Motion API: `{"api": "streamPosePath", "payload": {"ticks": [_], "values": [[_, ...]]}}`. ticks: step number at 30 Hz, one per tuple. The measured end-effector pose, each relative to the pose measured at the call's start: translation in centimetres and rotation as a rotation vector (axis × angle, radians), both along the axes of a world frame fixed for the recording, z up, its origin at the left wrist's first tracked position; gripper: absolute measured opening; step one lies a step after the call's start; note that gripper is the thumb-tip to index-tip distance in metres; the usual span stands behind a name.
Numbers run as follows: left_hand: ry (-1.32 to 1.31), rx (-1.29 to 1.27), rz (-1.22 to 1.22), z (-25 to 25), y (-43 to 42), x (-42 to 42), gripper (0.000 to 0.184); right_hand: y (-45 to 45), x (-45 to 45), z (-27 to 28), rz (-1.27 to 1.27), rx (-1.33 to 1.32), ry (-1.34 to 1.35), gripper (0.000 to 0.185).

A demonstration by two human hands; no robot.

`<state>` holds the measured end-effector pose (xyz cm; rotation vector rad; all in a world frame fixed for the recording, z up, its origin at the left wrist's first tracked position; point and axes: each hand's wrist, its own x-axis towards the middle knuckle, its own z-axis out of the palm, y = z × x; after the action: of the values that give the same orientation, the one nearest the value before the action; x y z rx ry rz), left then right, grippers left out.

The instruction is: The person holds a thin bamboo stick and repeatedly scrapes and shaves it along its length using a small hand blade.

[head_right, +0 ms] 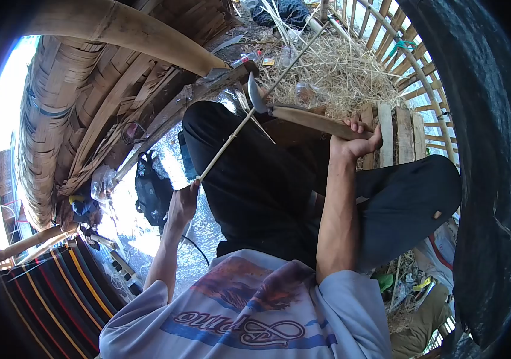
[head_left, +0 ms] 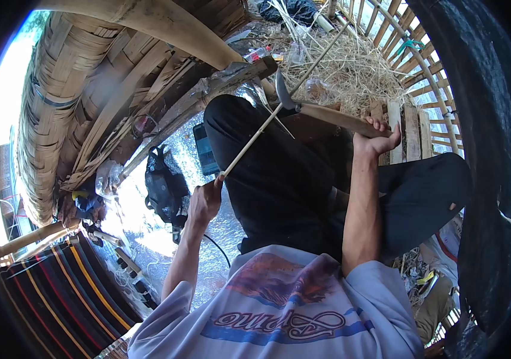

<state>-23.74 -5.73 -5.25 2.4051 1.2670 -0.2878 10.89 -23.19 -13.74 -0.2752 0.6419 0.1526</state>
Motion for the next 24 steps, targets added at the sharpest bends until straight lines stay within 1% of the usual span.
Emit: {"api": "streamPosePath", "payload": {"ticks": [1,2,4,5,6,8,9,10,12,13,17,19,21,22,24], "values": [[-0.009,-0.019,0.004,0.1,0.0,0.1,0.05,-0.5,-0.3,-0.5,0.159,-0.005,-0.139,0.032],[-0.012,-0.023,-0.004,0.2,0.0,0.4,0.05,-0.7,-0.1,-0.9,0.151,-0.009,-0.142,0.032],[0.075,-0.122,0.101,0.8,-0.1,0.7,0.051,-0.1,-0.2,0.6,0.361,-0.058,-0.186,0.031],[0.009,-0.091,0.084,0.9,-0.4,0.8,0.05,0.1,-0.3,0.9,0.354,-0.094,-0.172,0.031],[0.011,-0.089,0.088,0.7,-0.4,0.4,0.05,0.1,-0.4,0.7,0.358,-0.091,-0.17,0.031],[-0.078,0.014,-0.04,-0.2,-0.4,-0.2,0.048,0.0,-0.4,0.3,0.345,-0.056,-0.103,0.032],[-0.078,0.006,-0.045,-0.1,-0.3,-0.5,0.044,-0.1,-0.4,0.2,0.345,-0.058,-0.104,0.032],[-0.08,0.006,-0.044,0.0,-0.2,-1.1,0.044,-0.2,-0.5,0.2,0.332,-0.046,-0.105,0.03],[-0.058,0.119,-0.144,0.5,0.1,-2.5,0.04,-0.2,-0.4,0.2,0.32,-0.029,-0.105,0.029],[-0.013,0.127,-0.068,1.3,-0.1,-3.0,0.038,-0.3,-0.1,0.3,0.297,-0.044,-0.099,0.029],[-0.022,0.153,-0.057,2.2,-1.0,-4.5,0.043,-0.4,0.2,0.6,0.256,-0.081,-0.078,0.033],[-0.04,0.047,-0.01,2.1,-1.3,-4.3,0.047,-0.2,0.2,0.1,0.254,-0.086,-0.074,0.035],[-0.052,0.052,-0.025,1.8,-1.2,-3.8,0.046,-0.2,0.2,-0.5,0.06,-0.085,-0.025,0.036],[-0.065,0.052,-0.05,1.7,-1.1,-3.5,0.044,-0.3,0.2,-0.8,0.058,-0.085,-0.028,0.036],[-0.068,0.024,-0.056,0.5,-0.6,-3.7,0.045,-0.8,0.2,-1.0,0.39,0.038,-0.217,0.035]]}}
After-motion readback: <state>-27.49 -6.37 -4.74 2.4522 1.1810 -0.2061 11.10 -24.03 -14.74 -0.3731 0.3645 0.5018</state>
